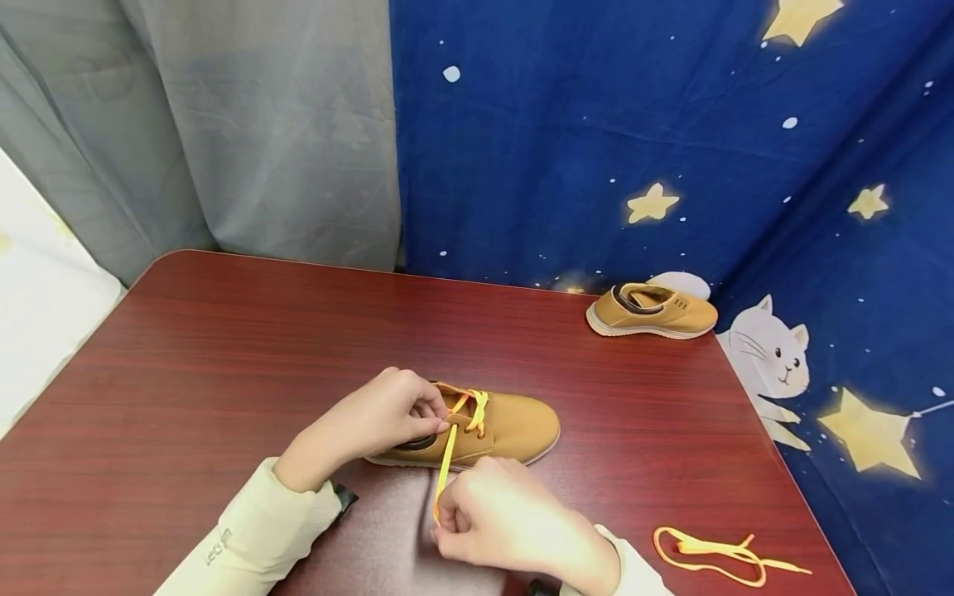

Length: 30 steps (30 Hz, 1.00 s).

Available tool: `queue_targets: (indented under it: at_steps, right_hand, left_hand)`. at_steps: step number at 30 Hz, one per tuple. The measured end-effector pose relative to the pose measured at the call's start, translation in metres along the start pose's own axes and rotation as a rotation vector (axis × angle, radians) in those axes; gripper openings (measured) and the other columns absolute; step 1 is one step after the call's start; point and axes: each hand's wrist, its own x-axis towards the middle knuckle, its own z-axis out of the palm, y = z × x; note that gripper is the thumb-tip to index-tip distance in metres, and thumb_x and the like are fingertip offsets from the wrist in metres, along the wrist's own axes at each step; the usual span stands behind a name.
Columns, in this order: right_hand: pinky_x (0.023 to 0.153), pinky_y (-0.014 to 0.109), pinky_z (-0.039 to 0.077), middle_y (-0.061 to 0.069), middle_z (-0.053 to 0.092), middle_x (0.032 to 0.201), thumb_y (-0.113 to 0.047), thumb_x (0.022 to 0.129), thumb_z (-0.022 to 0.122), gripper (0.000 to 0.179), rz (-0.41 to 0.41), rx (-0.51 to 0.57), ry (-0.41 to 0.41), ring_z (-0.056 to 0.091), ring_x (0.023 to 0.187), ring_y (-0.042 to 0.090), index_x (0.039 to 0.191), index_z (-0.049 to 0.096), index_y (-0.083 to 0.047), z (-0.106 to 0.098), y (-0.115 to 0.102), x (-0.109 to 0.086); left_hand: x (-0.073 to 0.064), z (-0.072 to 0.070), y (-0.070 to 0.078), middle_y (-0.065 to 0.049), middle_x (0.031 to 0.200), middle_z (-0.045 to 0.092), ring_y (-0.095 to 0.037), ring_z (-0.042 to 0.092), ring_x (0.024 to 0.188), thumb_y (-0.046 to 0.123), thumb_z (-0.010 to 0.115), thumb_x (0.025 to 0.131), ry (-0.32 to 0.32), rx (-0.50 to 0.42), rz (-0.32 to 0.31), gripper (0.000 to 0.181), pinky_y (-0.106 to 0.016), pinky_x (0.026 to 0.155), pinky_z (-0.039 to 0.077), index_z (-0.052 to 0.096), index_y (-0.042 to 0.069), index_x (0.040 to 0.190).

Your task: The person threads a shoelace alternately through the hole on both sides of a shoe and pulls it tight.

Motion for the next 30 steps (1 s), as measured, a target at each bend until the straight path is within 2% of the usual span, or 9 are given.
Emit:
queue_targets:
  at_steps: [3,10,13,17,21,23,26,28,30]
  right_hand:
    - [0.049,0.006,0.025,-0.025,0.042,0.045,-0.028,0.079,0.076,0.032,-0.071,-0.024,0.000,0.028,0.048,-0.016,0.054,0.055,-0.031,0.001,-0.005,-0.003]
    - [0.040,0.012,0.019,-0.024,0.033,0.045,-0.028,0.079,0.076,0.038,-0.141,-0.065,-0.074,0.023,0.045,-0.009,0.050,0.052,-0.033,0.001,-0.014,-0.011]
    - [0.041,0.012,0.018,-0.024,0.034,0.045,-0.029,0.076,0.077,0.035,-0.187,-0.109,-0.105,0.024,0.045,-0.008,0.051,0.053,-0.034,0.000,-0.015,-0.013]
    - [0.041,0.015,0.020,-0.024,0.033,0.047,-0.032,0.075,0.076,0.034,-0.263,-0.224,-0.170,0.022,0.043,-0.007,0.053,0.049,-0.036,0.000,-0.020,-0.017]
    - [0.039,0.018,0.023,-0.025,0.039,0.047,-0.036,0.076,0.075,0.035,-0.343,-0.352,-0.169,0.024,0.040,-0.005,0.054,0.049,-0.038,0.002,-0.021,-0.019]
    - [0.039,0.019,0.023,-0.024,0.040,0.048,-0.035,0.076,0.075,0.034,-0.338,-0.368,-0.178,0.024,0.040,-0.004,0.054,0.049,-0.038,0.005,-0.019,-0.018]
    - [0.039,0.018,0.024,-0.023,0.036,0.047,-0.032,0.075,0.074,0.036,-0.283,-0.318,-0.213,0.025,0.041,-0.003,0.052,0.048,-0.036,0.011,-0.016,-0.015]
    - [0.040,0.018,0.025,-0.022,0.035,0.047,-0.029,0.074,0.074,0.036,-0.233,-0.284,-0.233,0.027,0.042,-0.002,0.051,0.047,-0.035,0.017,-0.013,-0.012]
    - [0.042,0.017,0.026,-0.022,0.036,0.047,-0.030,0.073,0.075,0.033,-0.194,-0.256,-0.236,0.030,0.043,-0.002,0.053,0.049,-0.035,0.022,-0.010,-0.009]
  left_hand:
    - [0.000,0.000,0.000,0.011,0.070,0.071,0.004,0.060,0.064,0.010,0.077,0.085,0.005,0.000,0.002,0.007,-0.017,0.062,0.051,0.076,0.014,0.080]
    - [0.000,0.001,-0.002,0.012,0.069,0.071,0.004,0.060,0.064,0.010,0.078,0.084,0.013,0.003,0.007,0.007,-0.017,0.062,0.050,0.075,0.015,0.079]
    - [0.001,0.001,-0.002,0.012,0.069,0.071,0.004,0.059,0.064,0.010,0.078,0.084,0.010,0.004,0.011,0.007,-0.017,0.062,0.050,0.076,0.015,0.080]
    - [0.002,0.001,-0.002,0.012,0.069,0.070,0.004,0.058,0.063,0.010,0.077,0.085,0.007,0.005,0.005,0.006,-0.017,0.061,0.049,0.076,0.014,0.081]
    - [0.002,0.001,-0.001,0.012,0.069,0.070,0.003,0.056,0.061,0.010,0.077,0.085,0.006,0.004,-0.004,0.005,-0.018,0.059,0.048,0.076,0.014,0.082]
    - [0.002,0.001,0.000,0.012,0.069,0.070,0.003,0.057,0.061,0.010,0.077,0.085,0.009,0.008,-0.009,0.004,-0.018,0.060,0.048,0.076,0.013,0.082]
    - [0.001,0.002,0.002,0.011,0.070,0.071,0.002,0.058,0.062,0.012,0.077,0.086,0.021,0.021,-0.024,0.004,-0.018,0.060,0.048,0.076,0.013,0.082]
    - [0.001,0.002,0.004,0.012,0.070,0.070,0.003,0.057,0.062,0.014,0.075,0.088,0.053,0.050,-0.042,0.006,-0.018,0.060,0.047,0.076,0.015,0.082]
    - [-0.001,0.001,0.006,0.012,0.068,0.068,0.001,0.055,0.060,0.016,0.073,0.090,0.119,0.094,-0.062,0.007,-0.019,0.058,0.045,0.077,0.016,0.083]
